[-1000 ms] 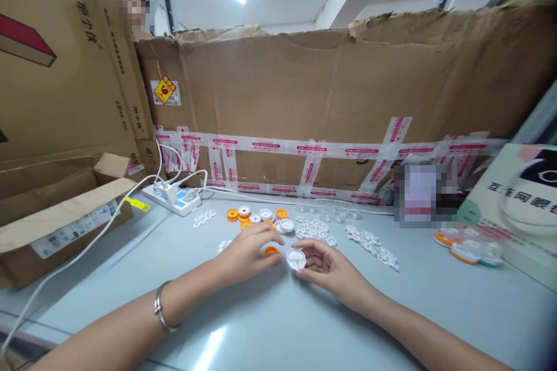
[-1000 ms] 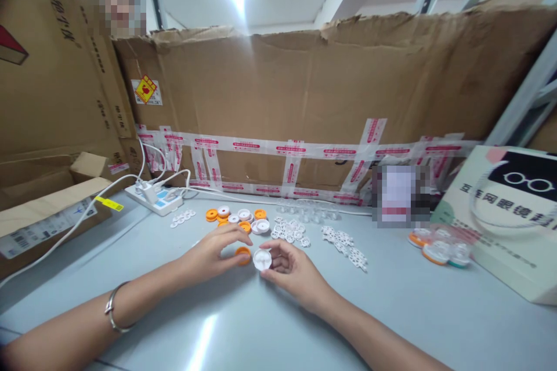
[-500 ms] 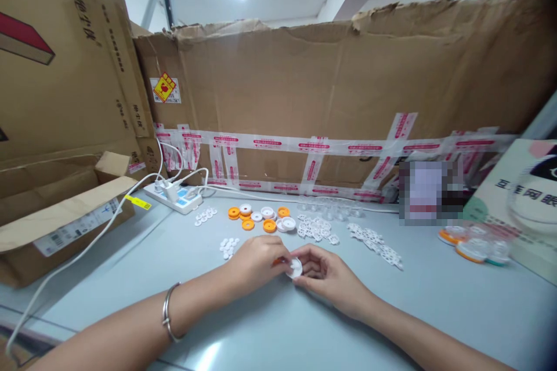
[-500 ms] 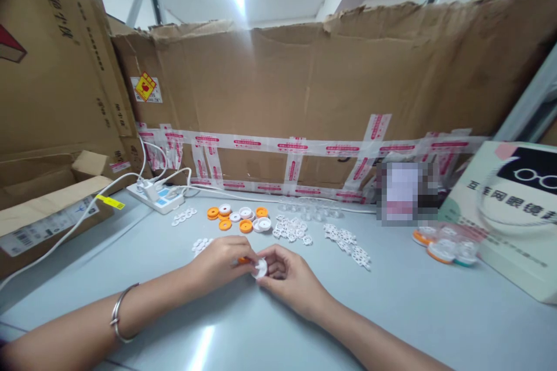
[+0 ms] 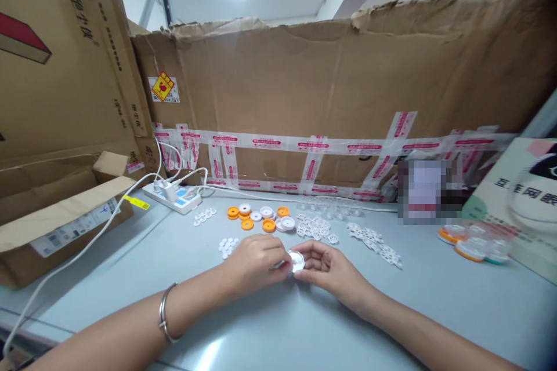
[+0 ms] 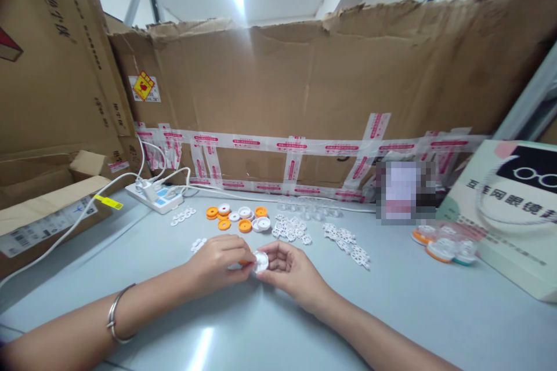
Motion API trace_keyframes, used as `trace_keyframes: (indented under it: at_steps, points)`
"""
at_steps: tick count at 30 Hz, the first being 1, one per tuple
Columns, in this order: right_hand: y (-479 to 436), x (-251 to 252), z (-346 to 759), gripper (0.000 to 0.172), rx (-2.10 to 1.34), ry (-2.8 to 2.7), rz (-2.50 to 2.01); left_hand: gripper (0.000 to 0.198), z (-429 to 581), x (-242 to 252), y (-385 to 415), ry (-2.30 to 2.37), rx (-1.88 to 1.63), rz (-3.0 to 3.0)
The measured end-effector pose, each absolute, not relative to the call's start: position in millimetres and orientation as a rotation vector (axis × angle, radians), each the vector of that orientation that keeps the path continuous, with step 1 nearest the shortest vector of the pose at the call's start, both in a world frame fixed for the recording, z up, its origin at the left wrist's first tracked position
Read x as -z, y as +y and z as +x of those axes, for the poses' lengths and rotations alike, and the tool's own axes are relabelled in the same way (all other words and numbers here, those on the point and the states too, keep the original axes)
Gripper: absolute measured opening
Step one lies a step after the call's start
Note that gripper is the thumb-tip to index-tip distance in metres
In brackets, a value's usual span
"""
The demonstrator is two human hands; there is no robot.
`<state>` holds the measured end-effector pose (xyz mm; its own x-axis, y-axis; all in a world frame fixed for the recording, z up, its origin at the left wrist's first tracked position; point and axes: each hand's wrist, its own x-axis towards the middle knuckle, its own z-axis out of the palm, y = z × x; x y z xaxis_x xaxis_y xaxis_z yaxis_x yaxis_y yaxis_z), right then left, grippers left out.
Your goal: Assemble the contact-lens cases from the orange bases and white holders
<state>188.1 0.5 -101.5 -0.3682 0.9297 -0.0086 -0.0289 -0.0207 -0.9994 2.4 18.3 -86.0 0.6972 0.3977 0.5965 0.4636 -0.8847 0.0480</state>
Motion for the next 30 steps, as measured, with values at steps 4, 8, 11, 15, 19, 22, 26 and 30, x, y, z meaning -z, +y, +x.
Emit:
trace_keyframes:
  at_steps: [4,8,11,15,19,22,26,30]
  points:
    - [0.1,99.1,189.1,0.041,-1.502,-1.433,-0.999,0.017,0.2,81.2,17.1,-0.65,0.945,-2.814]
    - [-0.3,97.3,189.4,0.043,-1.502,-1.416,-1.007,0.016,-1.3,78.5,14.6,-0.619,0.907,-2.768]
    - [-0.5,97.7,189.8,0.043,-1.493,-1.409,-1.017,0.016,-1.8,79.7,14.2,-0.591,0.878,-2.726]
    - [0.6,99.5,190.5,0.044,-1.486,-1.412,-1.027,0.014,-1.8,78.1,14.7,-0.653,0.911,-2.883]
    - [3.1,99.7,191.3,0.045,-1.473,-1.406,-1.059,0.018,-4.4,68.4,17.4,-0.799,1.054,-3.068]
    - [4.5,98.2,192.1,0.046,-1.444,-1.388,-1.134,0.019,-11.4,62.7,21.5,-0.992,1.085,-3.07]
    - [4.9,96.6,192.3,0.047,-1.404,-1.399,-1.187,0.038,-19.9,65.2,25.6,-1.208,0.733,-3.086]
    - [5.2,97.6,192.2,0.047,-1.389,-1.386,-1.201,0.039,-16.8,73.3,26.4,-1.204,0.552,-3.132]
